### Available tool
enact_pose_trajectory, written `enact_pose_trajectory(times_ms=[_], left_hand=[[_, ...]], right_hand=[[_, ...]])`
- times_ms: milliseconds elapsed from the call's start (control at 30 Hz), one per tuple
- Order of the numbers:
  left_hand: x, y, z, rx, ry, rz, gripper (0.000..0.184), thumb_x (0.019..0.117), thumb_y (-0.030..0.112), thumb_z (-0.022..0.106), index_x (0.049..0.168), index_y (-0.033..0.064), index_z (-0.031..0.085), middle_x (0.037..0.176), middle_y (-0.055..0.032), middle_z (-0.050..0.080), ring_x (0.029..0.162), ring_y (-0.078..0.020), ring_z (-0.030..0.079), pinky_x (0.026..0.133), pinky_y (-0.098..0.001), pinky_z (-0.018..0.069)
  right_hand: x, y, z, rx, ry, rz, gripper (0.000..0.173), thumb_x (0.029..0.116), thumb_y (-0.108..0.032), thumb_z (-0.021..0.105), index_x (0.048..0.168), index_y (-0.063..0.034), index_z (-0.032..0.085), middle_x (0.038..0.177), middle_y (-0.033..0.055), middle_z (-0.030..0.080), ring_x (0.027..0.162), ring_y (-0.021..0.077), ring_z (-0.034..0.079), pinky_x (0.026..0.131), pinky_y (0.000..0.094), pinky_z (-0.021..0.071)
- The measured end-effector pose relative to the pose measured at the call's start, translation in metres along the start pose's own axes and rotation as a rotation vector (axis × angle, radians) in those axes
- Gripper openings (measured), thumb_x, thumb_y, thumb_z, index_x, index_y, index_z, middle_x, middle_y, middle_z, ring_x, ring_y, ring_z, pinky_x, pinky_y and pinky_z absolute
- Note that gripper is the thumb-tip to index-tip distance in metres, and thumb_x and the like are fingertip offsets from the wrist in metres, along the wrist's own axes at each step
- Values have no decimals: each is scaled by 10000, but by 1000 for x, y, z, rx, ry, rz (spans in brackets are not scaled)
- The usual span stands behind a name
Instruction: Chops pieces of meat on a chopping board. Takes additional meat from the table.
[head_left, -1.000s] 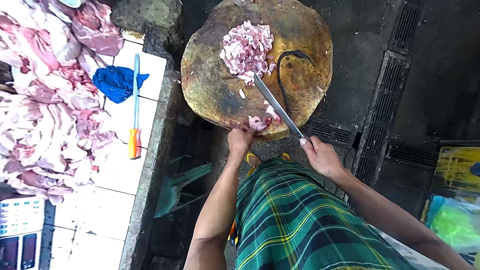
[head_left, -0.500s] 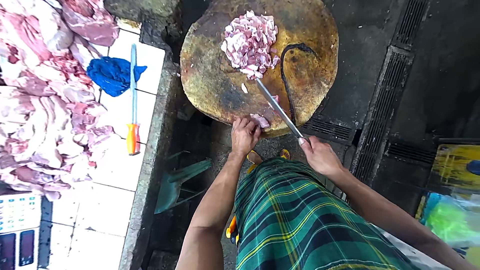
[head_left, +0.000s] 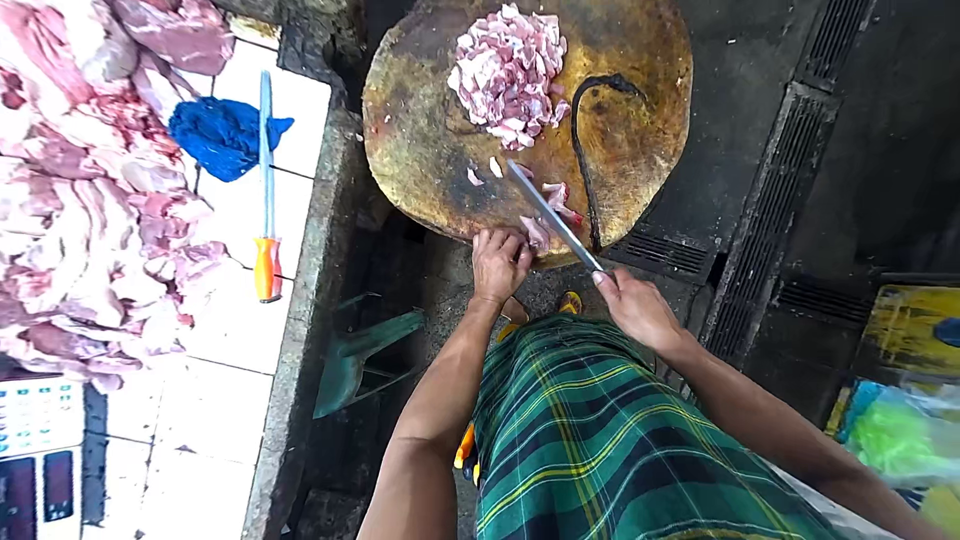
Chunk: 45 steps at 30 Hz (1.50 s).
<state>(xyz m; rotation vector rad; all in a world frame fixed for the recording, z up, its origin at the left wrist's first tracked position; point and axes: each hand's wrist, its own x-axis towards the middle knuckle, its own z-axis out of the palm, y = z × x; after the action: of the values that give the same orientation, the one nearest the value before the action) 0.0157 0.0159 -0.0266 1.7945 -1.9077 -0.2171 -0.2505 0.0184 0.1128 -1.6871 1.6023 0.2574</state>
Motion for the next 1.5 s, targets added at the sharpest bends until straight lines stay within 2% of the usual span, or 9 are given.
enact_pose_trajectory(times_ms=[133,300,400,600,867,1067,1233,1400,1500], left_hand=[[-6,1,-11,-109,22,-101,207,969,296,641,1030,141,763,1138,-49,727,1155,-260,633,1040,-463,481],[-12,17,-30,-207,242,-275,127,906,147,681,991,78,744,1083,-93,728,1117,-253,650,1001,-413,513],[-8,22,-30,-204,283,-298,114,914,146,680,979,70,735,1050,-101,723,1089,-255,650,985,-400,510],[10,26,0,-92,33,-29,238,989,240,593,1117,153,773,1226,-48,722,1192,-271,625,1057,-465,467],[35,34,2,11,-171,-137,385,983,434,560,1285,261,724,1341,-19,659,1274,-269,558,1052,-516,425],[14,25,-1,-56,-69,-198,276,966,362,641,1140,180,755,1219,-46,695,1158,-265,610,1004,-484,468],[5,19,-6,-23,-46,-161,239,981,323,633,1064,147,771,1199,-50,716,1186,-266,619,1048,-485,461],[-6,13,-17,-22,-57,-129,225,976,280,611,1071,168,781,1244,-47,697,1217,-278,596,1060,-505,438],[-13,14,-22,-61,-33,-211,218,966,286,618,1012,140,773,1242,-55,699,1231,-277,595,1064,-495,450]], right_hand=[[-10,3,-22,78,119,-11,616,1064,-634,306,1071,-101,615,717,97,594,668,287,640,612,517,535],[-27,-15,-16,210,353,-302,531,1080,-548,373,1077,-78,623,616,5,541,508,148,565,461,368,498],[-9,-8,11,148,265,-270,551,1071,-559,389,1106,-59,618,639,56,577,538,211,601,489,431,528],[3,-4,-1,1,-40,-7,692,1047,-675,272,1135,-88,627,849,145,666,810,341,694,704,567,569],[-9,2,-24,102,144,-2,633,1070,-628,281,1099,-89,612,727,107,601,679,291,648,625,525,542],[-19,5,-8,186,298,-266,556,1077,-574,349,1048,-83,609,617,24,541,528,181,584,479,402,510],[1,24,3,-4,-42,-20,672,1039,-689,283,1087,-111,623,789,119,645,769,315,685,679,547,563],[-12,18,-19,58,45,38,650,1058,-649,292,1106,-92,624,780,132,639,754,333,676,672,564,549],[-24,13,-29,143,162,-96,581,1069,-612,331,1094,-118,634,685,56,588,614,235,624,573,476,532]])
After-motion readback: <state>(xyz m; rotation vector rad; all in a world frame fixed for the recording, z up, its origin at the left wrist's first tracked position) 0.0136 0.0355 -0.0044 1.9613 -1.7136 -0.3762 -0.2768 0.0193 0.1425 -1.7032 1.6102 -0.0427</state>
